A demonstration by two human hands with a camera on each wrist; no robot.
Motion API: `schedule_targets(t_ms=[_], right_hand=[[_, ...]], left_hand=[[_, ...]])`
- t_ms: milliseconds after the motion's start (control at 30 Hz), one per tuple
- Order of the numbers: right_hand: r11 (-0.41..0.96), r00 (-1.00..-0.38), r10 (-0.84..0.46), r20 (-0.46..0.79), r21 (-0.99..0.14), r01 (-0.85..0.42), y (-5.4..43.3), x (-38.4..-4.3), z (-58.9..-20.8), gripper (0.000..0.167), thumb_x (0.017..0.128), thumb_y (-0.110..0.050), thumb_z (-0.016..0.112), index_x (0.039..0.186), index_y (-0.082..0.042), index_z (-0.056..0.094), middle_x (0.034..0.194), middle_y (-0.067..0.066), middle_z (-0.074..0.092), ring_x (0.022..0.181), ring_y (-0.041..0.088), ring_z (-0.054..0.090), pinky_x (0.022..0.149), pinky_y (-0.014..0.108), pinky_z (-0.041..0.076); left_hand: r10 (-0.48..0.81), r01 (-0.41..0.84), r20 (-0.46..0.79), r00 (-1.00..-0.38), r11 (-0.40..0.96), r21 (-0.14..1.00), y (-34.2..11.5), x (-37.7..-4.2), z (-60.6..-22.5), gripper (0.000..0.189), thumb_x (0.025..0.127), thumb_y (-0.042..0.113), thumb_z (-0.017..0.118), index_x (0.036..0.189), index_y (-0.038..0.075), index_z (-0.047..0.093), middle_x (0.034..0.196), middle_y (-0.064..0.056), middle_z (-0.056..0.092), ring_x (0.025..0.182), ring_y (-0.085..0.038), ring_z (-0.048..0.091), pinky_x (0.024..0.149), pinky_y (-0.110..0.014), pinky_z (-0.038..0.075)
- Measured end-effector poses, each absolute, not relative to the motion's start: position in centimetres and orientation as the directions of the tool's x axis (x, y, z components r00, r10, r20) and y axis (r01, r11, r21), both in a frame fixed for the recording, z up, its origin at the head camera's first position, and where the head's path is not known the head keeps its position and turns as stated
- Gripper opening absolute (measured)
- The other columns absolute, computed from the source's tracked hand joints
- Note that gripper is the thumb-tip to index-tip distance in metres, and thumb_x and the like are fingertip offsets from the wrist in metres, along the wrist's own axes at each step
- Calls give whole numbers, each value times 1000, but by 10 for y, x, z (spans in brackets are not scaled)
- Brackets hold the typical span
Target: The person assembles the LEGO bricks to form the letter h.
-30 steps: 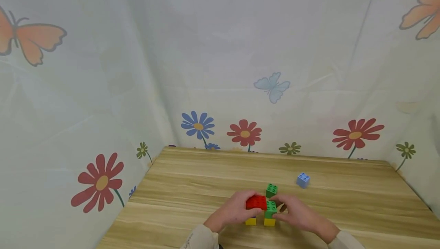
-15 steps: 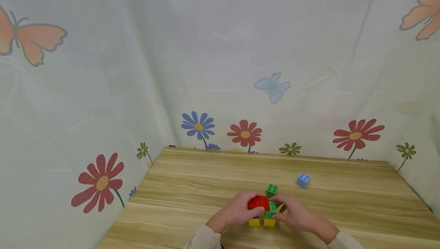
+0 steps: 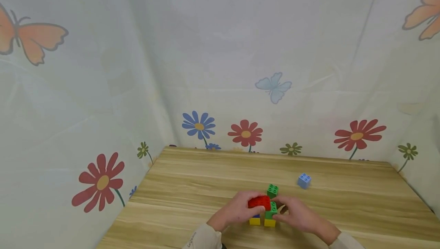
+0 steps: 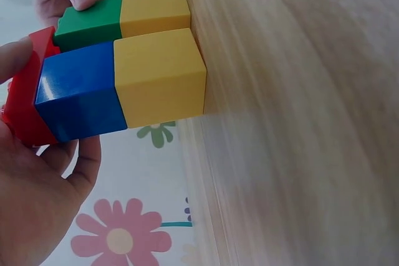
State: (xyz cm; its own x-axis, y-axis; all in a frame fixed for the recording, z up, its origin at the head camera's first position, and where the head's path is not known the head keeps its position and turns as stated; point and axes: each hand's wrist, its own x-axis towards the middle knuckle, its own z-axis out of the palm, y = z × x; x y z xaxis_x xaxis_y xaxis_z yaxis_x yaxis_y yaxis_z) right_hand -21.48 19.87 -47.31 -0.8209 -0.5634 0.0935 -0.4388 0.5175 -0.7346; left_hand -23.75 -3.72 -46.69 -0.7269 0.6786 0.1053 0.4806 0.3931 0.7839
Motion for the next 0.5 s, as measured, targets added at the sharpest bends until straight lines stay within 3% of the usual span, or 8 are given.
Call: schedule_targets(t_ms=[267,500], right_hand=[[504,-816,-565,121,-733,-457,199,-214,-474,38,87,-30,69,116,-6,61,106,1,64,87,8,61,71,25,51],[494,-808,-574,131,-731,-470,200,-215,-475,33,87,-29,69,113,-8,63,102,-2,64,85,7,61,71,25,52]], left_hand=[[684,513,111,-721,420,749,-35,-236,-465,40,94,35,59,129,18,57,114,11,60,90,-2,53,74,-21,47],[678,544,118,-726,460,701,-31,-236,-462,34,93,35,61,124,22,61,108,13,60,86,-1,53,71,-19,47]])
